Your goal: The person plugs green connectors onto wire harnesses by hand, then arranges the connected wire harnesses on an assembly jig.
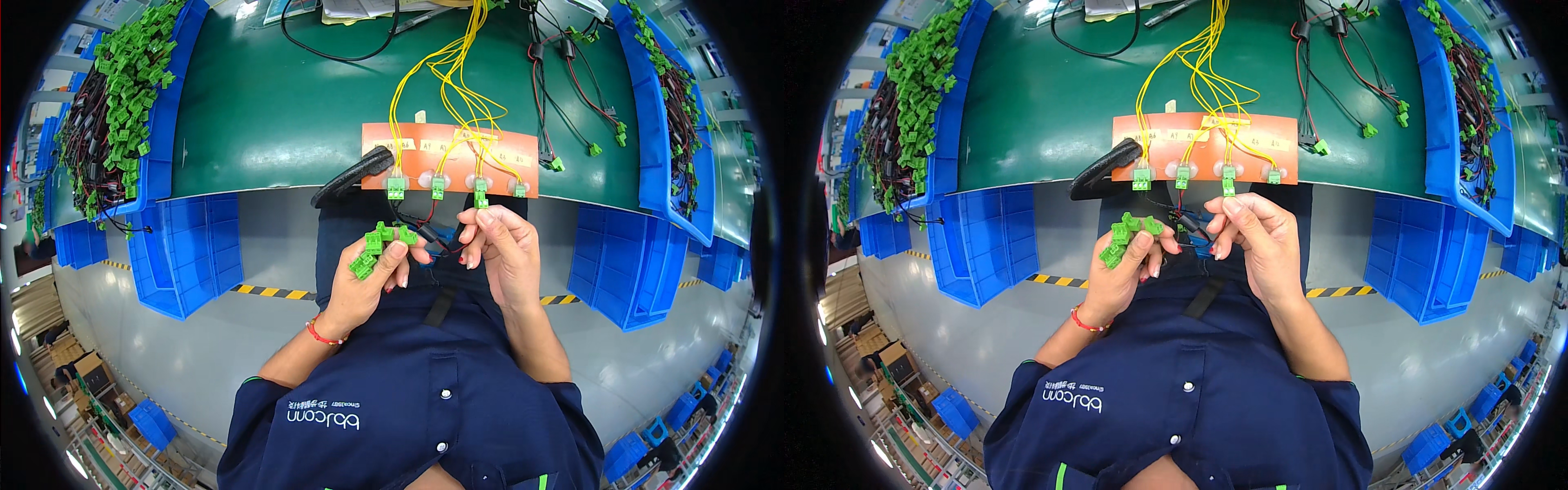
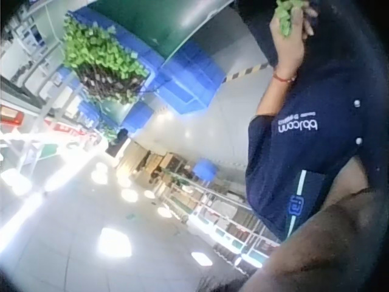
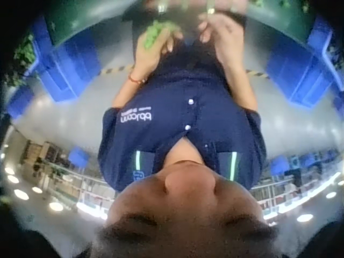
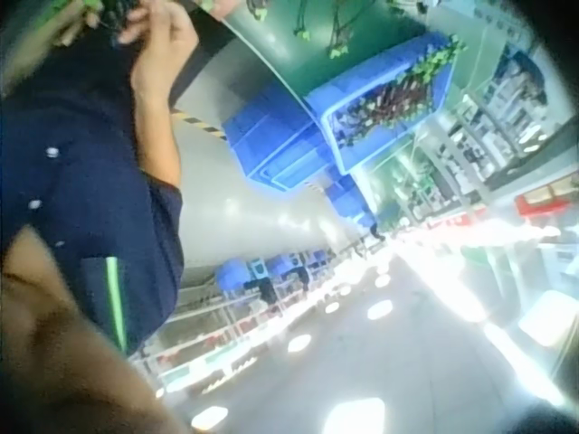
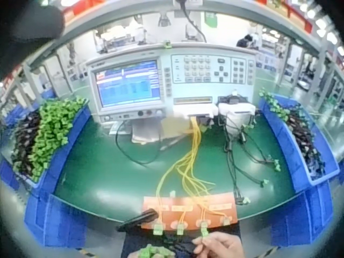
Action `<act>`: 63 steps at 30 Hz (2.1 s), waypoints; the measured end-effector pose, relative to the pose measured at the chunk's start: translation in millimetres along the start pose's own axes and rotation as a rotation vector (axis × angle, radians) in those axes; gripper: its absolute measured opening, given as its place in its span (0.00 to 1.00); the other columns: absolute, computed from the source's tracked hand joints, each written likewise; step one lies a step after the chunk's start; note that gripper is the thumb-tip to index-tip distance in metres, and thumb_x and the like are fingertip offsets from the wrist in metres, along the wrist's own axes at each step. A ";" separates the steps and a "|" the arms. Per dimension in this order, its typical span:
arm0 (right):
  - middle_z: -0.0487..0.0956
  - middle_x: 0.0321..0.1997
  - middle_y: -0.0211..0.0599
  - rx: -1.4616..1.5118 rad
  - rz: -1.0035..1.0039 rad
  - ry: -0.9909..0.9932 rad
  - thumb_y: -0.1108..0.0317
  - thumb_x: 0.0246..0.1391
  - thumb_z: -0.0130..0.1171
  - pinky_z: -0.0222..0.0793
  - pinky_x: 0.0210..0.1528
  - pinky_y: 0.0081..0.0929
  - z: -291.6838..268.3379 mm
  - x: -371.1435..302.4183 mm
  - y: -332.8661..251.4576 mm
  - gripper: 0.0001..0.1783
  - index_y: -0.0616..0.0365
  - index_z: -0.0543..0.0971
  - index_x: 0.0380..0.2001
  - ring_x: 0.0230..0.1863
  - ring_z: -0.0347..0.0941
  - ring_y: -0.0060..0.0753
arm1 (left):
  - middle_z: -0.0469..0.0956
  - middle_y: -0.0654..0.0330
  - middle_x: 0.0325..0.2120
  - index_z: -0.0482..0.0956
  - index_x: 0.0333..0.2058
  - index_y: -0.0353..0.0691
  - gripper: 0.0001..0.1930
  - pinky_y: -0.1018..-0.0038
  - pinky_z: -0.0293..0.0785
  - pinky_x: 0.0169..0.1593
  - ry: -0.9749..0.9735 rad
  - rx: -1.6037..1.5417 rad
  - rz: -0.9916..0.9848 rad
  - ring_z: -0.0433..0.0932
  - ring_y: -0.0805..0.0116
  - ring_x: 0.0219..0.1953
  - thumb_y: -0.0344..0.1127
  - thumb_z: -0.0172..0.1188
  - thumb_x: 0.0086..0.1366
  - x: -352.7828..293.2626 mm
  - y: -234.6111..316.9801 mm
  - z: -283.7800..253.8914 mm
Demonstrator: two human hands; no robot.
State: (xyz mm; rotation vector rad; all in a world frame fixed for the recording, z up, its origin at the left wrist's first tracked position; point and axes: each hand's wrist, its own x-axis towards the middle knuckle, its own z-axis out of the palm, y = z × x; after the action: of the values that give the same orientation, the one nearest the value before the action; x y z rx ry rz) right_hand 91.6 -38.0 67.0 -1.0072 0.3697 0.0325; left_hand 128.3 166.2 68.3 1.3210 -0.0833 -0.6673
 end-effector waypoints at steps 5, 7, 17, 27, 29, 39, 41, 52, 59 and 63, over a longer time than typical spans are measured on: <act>0.78 0.27 0.37 -0.031 -0.072 0.052 0.64 0.65 0.53 0.72 0.27 0.20 2.6 -2.6 7.5 0.15 0.69 0.80 0.39 0.20 0.72 0.21 | 0.79 0.58 0.35 0.75 0.45 0.33 0.15 0.85 0.59 0.24 -0.042 -0.108 -0.003 0.69 0.80 0.24 0.41 0.48 0.74 2.6 -3.0 -1.2; 0.78 0.27 0.37 -0.042 -0.087 0.085 0.64 0.65 0.53 0.72 0.28 0.21 3.4 -3.8 8.4 0.16 0.70 0.79 0.39 0.20 0.71 0.21 | 0.78 0.58 0.34 0.74 0.45 0.34 0.15 0.84 0.58 0.25 -0.049 -0.158 -0.005 0.69 0.80 0.24 0.41 0.49 0.73 2.7 -2.0 2.0; 0.78 0.29 0.38 0.125 -0.107 0.135 0.65 0.66 0.51 0.72 0.29 0.21 17.1 -7.0 18.5 0.15 0.69 0.79 0.40 0.20 0.71 0.21 | 0.73 0.62 0.28 0.73 0.41 0.34 0.16 0.84 0.59 0.26 -0.125 -0.376 -0.078 0.65 0.79 0.24 0.44 0.49 0.73 2.8 0.3 5.0; 0.79 0.32 0.38 0.107 -0.092 0.062 0.64 0.66 0.50 0.72 0.31 0.21 4.7 4.0 11.4 0.16 0.69 0.78 0.42 0.23 0.72 0.20 | 0.71 0.65 0.27 0.74 0.43 0.32 0.17 0.84 0.60 0.28 -0.222 -0.381 -0.129 0.66 0.79 0.25 0.44 0.50 0.72 6.8 -2.6 12.5; 0.79 0.33 0.37 0.033 0.005 0.033 0.63 0.66 0.50 0.72 0.32 0.21 0.6 3.3 1.7 0.17 0.69 0.78 0.44 0.25 0.72 0.20 | 0.71 0.65 0.27 0.74 0.43 0.32 0.17 0.84 0.60 0.28 -0.226 -0.363 -0.132 0.66 0.79 0.26 0.44 0.51 0.72 6.5 -2.0 15.9; 0.69 0.47 0.39 -0.423 -0.294 -0.081 0.77 0.60 0.54 0.70 0.43 0.21 12.0 -37.3 2.4 0.13 0.68 0.76 0.48 0.40 0.71 0.25 | 0.71 0.68 0.23 0.79 0.42 0.36 0.16 0.84 0.59 0.26 -0.304 -0.105 -0.111 0.65 0.84 0.23 0.43 0.50 0.73 11.9 -4.2 33.1; 0.70 0.47 0.41 -0.189 -0.209 -0.123 0.77 0.61 0.52 0.72 0.40 0.21 8.7 -32.7 3.2 0.13 0.69 0.76 0.47 0.38 0.72 0.24 | 0.71 0.68 0.20 0.79 0.45 0.35 0.15 0.84 0.61 0.26 -0.258 -0.081 -0.159 0.66 0.83 0.23 0.40 0.50 0.73 14.2 -8.7 32.9; 0.76 0.32 0.30 -0.348 -0.221 0.100 0.70 0.64 0.54 0.64 0.40 0.17 -26.3 -6.4 -9.0 0.12 0.69 0.80 0.43 0.33 0.67 0.17 | 0.77 0.62 0.31 0.77 0.42 0.33 0.15 0.85 0.63 0.25 0.142 0.079 0.129 0.70 0.82 0.23 0.38 0.46 0.74 5.4 -15.4 17.0; 0.76 0.33 0.30 -0.406 -0.292 0.170 0.70 0.63 0.54 0.63 0.39 0.17 -28.9 -6.7 -4.4 0.12 0.70 0.80 0.42 0.32 0.65 0.17 | 0.75 0.61 0.33 0.73 0.51 0.30 0.17 0.82 0.63 0.26 0.407 -0.060 0.159 0.69 0.79 0.24 0.39 0.45 0.75 9.3 -19.1 -1.4; 0.77 0.34 0.33 -0.287 -0.272 0.148 0.69 0.64 0.53 0.64 0.41 0.18 -31.5 -1.0 -1.2 0.13 0.70 0.81 0.41 0.34 0.67 0.17 | 0.77 0.57 0.34 0.70 0.54 0.29 0.19 0.82 0.69 0.31 0.207 0.059 0.126 0.73 0.78 0.28 0.40 0.45 0.75 10.8 -27.2 -1.1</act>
State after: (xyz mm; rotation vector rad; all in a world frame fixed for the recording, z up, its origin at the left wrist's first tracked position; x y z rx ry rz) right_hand 81.8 -64.6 53.2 -1.3409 0.3667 -0.2413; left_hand 126.6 159.3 39.9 1.4221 -0.0179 -0.4212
